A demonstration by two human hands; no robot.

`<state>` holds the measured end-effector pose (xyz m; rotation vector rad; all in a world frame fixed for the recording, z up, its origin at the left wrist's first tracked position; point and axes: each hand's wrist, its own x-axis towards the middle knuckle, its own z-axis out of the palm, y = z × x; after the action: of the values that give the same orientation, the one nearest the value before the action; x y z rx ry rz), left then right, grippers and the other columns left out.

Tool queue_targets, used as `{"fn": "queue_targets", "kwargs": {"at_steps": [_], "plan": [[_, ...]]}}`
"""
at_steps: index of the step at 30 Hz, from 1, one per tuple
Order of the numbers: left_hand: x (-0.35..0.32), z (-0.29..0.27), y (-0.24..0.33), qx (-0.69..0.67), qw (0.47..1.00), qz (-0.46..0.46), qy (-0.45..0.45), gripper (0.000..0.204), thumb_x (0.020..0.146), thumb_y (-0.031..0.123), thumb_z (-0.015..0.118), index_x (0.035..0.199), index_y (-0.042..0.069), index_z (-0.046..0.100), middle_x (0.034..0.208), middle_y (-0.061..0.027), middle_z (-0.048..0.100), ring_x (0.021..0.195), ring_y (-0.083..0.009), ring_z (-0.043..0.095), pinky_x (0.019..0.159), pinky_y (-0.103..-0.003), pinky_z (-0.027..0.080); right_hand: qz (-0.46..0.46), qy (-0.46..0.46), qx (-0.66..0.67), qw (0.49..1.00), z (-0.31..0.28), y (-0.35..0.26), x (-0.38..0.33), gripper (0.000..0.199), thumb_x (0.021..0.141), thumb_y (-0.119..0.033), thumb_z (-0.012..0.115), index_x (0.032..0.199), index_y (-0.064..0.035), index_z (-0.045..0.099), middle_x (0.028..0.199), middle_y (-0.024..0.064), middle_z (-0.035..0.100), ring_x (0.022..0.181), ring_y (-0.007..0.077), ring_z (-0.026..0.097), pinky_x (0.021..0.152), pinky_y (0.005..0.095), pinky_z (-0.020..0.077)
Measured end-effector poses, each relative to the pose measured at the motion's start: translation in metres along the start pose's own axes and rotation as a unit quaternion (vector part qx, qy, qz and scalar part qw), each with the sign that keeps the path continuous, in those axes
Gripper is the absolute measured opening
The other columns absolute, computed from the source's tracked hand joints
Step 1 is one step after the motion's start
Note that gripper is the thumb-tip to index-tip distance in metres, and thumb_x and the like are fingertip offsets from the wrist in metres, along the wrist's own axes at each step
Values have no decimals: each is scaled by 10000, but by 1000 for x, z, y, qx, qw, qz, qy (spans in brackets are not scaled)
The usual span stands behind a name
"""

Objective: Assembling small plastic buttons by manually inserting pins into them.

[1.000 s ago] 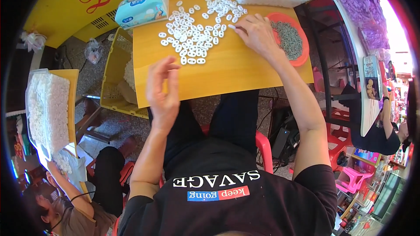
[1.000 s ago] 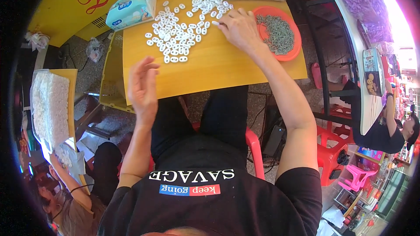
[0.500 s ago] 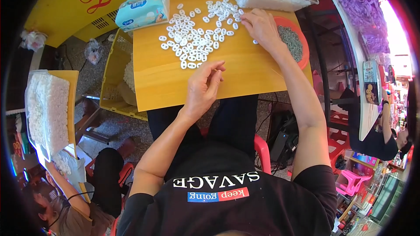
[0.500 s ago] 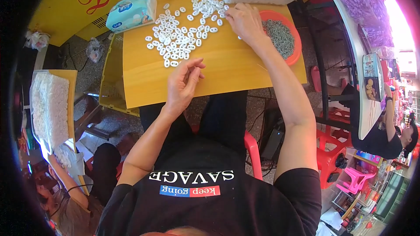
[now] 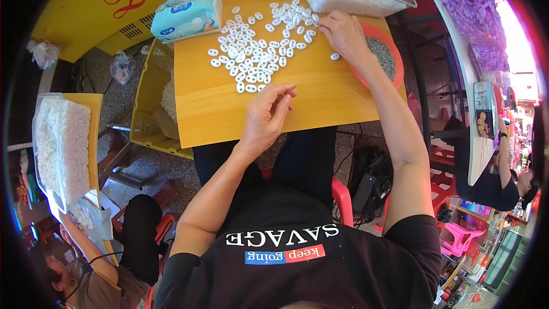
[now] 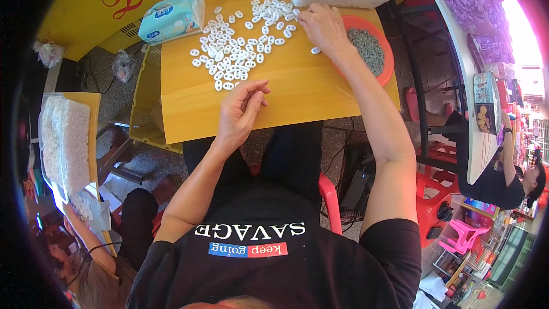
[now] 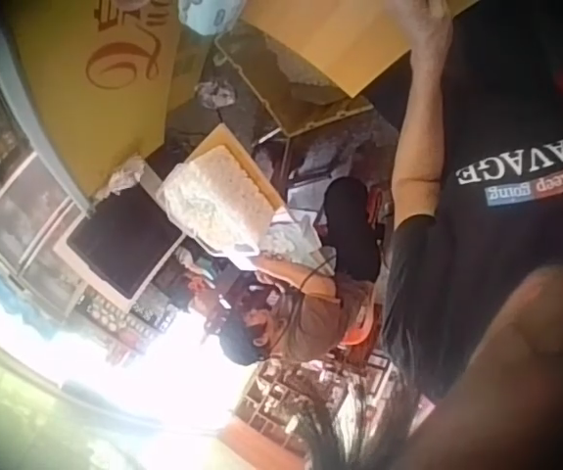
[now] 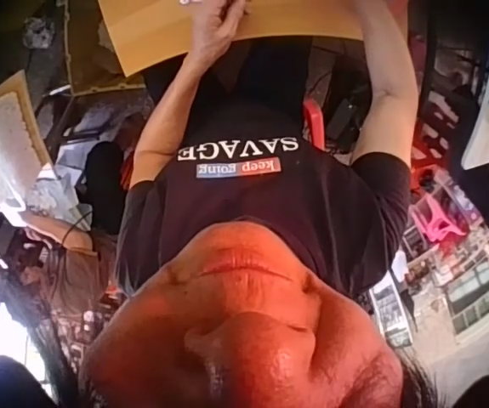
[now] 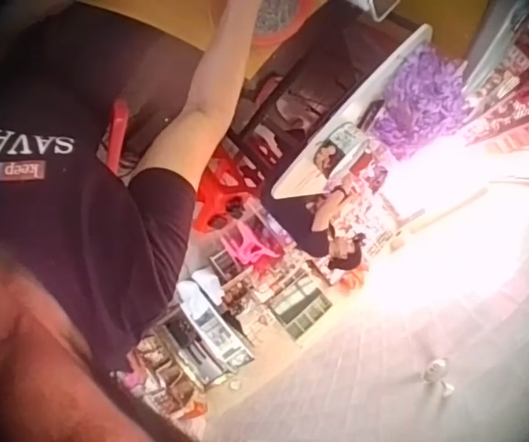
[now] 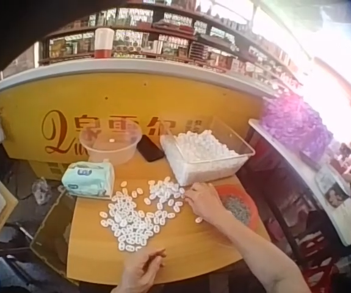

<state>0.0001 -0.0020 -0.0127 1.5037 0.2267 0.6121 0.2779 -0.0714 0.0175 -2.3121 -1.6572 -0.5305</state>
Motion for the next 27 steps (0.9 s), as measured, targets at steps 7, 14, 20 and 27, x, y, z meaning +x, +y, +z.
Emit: {"fn": "queue_targets", "kwargs": {"at_steps": [7,14,20,27], "plan": [[0,-1,0,26,999,20,-8,184,924,-22,547,1096,-5,609,901,-75,617,709,-130,590,621,-240,467,-13,-17,24,999,-9,-9,-6,96,827,-147,676,898,-83,686,892,64,623,906,268,605,808,396,449],[2,-1,4,42,999,22,-13,170,921,-28,548,1076,-9,616,895,-74,615,710,-131,593,624,-237,471,13,-27,44,999,-15,5,-6,118,842,-196,665,917,-120,716,902,60,644,946,249,603,826,404,454],[2,-1,1,52,998,31,-14,168,918,-30,551,1072,-12,616,892,-79,617,705,-143,595,621,-241,475,-27,-62,29,997,-11,-1,-3,132,852,-188,644,914,-91,708,892,74,651,920,265,606,826,406,460],[1,-1,1,51,998,30,-15,166,918,-30,550,1070,-12,615,893,-83,621,707,-149,602,621,-247,474,57,-117,79,988,-18,-10,0,164,859,-182,642,926,-42,693,885,103,671,817,251,633,723,381,488]]}}
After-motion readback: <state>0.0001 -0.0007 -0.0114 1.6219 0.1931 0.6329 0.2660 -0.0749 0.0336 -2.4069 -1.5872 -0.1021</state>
